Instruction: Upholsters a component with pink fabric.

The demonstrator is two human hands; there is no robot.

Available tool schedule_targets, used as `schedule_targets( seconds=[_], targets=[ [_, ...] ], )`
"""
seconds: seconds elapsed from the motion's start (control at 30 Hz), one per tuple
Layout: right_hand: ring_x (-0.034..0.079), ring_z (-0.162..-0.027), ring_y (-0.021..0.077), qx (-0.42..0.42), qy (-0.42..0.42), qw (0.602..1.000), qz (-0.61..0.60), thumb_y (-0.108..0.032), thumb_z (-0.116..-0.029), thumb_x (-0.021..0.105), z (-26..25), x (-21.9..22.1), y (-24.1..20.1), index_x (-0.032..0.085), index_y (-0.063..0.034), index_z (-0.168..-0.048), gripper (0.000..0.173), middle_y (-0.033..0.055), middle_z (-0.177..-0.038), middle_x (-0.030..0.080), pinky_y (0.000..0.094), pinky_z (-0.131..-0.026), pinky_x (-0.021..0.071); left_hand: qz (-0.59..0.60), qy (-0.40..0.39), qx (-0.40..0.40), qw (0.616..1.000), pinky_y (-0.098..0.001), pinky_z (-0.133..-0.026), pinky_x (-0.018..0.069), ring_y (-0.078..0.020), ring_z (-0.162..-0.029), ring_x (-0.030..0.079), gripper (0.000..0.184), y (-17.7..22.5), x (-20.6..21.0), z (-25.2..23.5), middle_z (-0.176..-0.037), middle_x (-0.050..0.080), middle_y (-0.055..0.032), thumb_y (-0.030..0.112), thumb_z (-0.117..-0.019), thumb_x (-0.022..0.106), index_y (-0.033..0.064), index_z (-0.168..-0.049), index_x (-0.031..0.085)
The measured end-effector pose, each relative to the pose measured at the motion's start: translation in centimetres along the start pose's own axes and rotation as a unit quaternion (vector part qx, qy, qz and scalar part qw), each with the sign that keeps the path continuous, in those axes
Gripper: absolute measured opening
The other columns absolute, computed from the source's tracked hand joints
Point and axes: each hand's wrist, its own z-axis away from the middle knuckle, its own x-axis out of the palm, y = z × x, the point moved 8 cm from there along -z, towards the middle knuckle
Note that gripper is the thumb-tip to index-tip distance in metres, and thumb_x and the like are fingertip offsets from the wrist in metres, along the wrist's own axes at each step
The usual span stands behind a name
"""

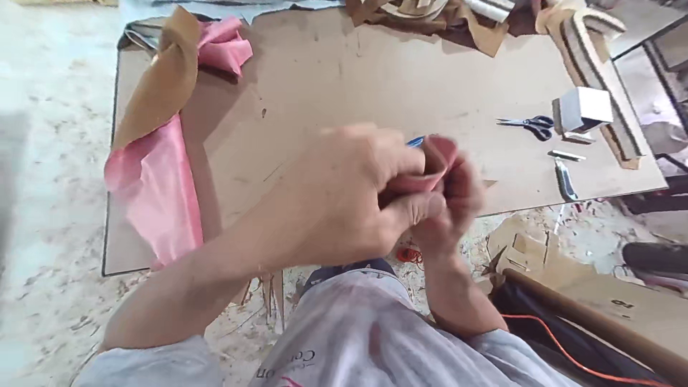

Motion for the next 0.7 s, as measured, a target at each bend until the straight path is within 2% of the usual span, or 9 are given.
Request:
schedule_targets(
  seconds=[0.07, 0.17, 0.27, 0.33, 0.4, 0.47, 0.57, 0.63, 0.7],
  targets=[
    [0.062, -0.073, -0.0024, 0.04, -0.01, 0.998, -0.051, -0.024, -0.1052, 0.055, 2.7, 1.2, 4.2, 0.062, -0.0111, -0.104, 0.015, -0.009, -0.083, 0.065, 0.0204, -0.066, 0.0557, -0.037, -0.059, -0.05, 0.996, -0.0218, -0.051, 0.0418, -0.0003, -0.059, 0.051, 0.034, -2.2, 2.9, 0.6, -0.066, 0.052, 0.0108, 0.042, -0.1011, 0.057, 0.0217, -0.076, 0.066],
    [0.065, -0.08, -0.0007, 0.123, -0.031, 0.983, -0.132, -0.027, -0.107, 0.054, 7.2, 1.6, 10.7, 0.063, -0.0098, -0.104, 0.02, -0.0072, -0.088, 0.069, 0.022, -0.072, 0.0568, 0.048, -0.096, -0.184, 0.977, -0.0266, -0.053, 0.0434, -0.0043, -0.057, 0.052, 0.038, -7.3, 8.8, 2.5, -0.064, 0.054, 0.0061, 0.039, -0.1055, 0.05, 0.0149, -0.081, 0.066],
    [0.067, -0.085, 0.0028, 0.217, -0.046, 0.959, -0.175, -0.026, -0.1086, 0.049, 8.5, 0.3, 14.1, 0.064, -0.0111, -0.108, 0.021, -0.0054, -0.095, 0.071, 0.0256, -0.076, 0.0581, 0.228, -0.019, -0.268, 0.936, -0.0212, -0.047, 0.041, -0.0021, -0.052, 0.049, 0.033, -10.4, 12.8, 2.4, -0.059, 0.052, 0.0053, 0.029, -0.1044, 0.057, 0.0104, -0.078, 0.065],
    [0.066, -0.083, 0.0022, 0.23, -0.022, 0.951, -0.207, -0.02, -0.1062, 0.044, 8.0, -0.4, 15.1, 0.064, -0.0122, -0.103, 0.022, -0.0063, -0.091, 0.069, 0.0249, -0.076, 0.057, 0.311, -0.002, -0.286, 0.906, -0.0207, -0.048, 0.0421, -0.0024, -0.051, 0.05, 0.032, -10.9, 15.0, 1.2, -0.059, 0.053, 0.0046, 0.023, -0.1044, 0.057, 0.0091, -0.077, 0.063],
    [0.063, -0.078, -0.0013, 0.218, 0.02, 0.947, -0.237, -0.023, -0.1028, 0.044, 7.7, -1.1, 16.4, 0.066, -0.0167, -0.096, 0.023, -0.0102, -0.084, 0.067, 0.0207, -0.071, 0.0546, 0.344, 0.021, -0.305, 0.888, -0.0209, -0.052, 0.0465, -0.0027, -0.055, 0.054, 0.03, -11.5, 16.6, 0.3, -0.062, 0.056, 0.0045, 0.02, -0.1056, 0.055, 0.0088, -0.079, 0.063],
    [0.061, -0.076, -0.0011, 0.22, 0.056, 0.931, -0.286, -0.027, -0.1029, 0.045, 7.4, -1.7, 18.5, 0.068, -0.0193, -0.094, 0.026, -0.0109, -0.082, 0.065, 0.0206, -0.069, 0.0534, 0.359, 0.08, -0.341, 0.865, -0.0229, -0.056, 0.0519, -0.004, -0.058, 0.058, 0.03, -13.3, 17.7, -0.2, -0.065, 0.06, 0.0031, 0.018, -0.1067, 0.052, 0.0082, -0.082, 0.065],
    [0.055, -0.064, -0.0024, 0.249, 0.086, 0.91, -0.32, -0.031, -0.102, 0.047, 7.2, -1.8, 20.8, 0.067, -0.0221, -0.089, 0.025, -0.0129, -0.073, 0.059, 0.0185, -0.059, 0.0483, 0.36, 0.149, -0.377, 0.84, -0.0232, -0.064, 0.0543, -0.0026, -0.064, 0.061, 0.029, -15.7, 18.8, -0.5, -0.069, 0.063, 0.0043, 0.014, -0.107, 0.047, 0.0078, -0.087, 0.068],
    [0.056, -0.064, -0.0019, 0.27, 0.079, 0.917, -0.283, -0.032, -0.103, 0.046, 6.3, -1.7, 21.3, 0.065, -0.0217, -0.089, 0.025, -0.0124, -0.073, 0.059, 0.0195, -0.059, 0.0492, 0.369, 0.146, -0.393, 0.829, -0.0213, -0.063, 0.0533, -0.0012, -0.063, 0.059, 0.032, -16.9, 18.9, -1.1, -0.068, 0.061, 0.0057, 0.016, -0.1088, 0.044, 0.0094, -0.087, 0.066],
    [0.061, -0.078, 0.0004, 0.291, 0.063, 0.936, -0.186, -0.028, -0.1067, 0.038, 5.4, -1.7, 21.2, 0.062, -0.0165, -0.1, 0.027, -0.0088, -0.086, 0.062, 0.0233, -0.069, 0.0537, 0.382, 0.113, -0.413, 0.819, -0.0189, -0.058, 0.051, -0.0005, -0.059, 0.057, 0.036, -18.4, 19.0, -1.7, -0.067, 0.06, 0.0062, 0.023, -0.1113, 0.041, 0.0117, -0.086, 0.064]
  ],
)
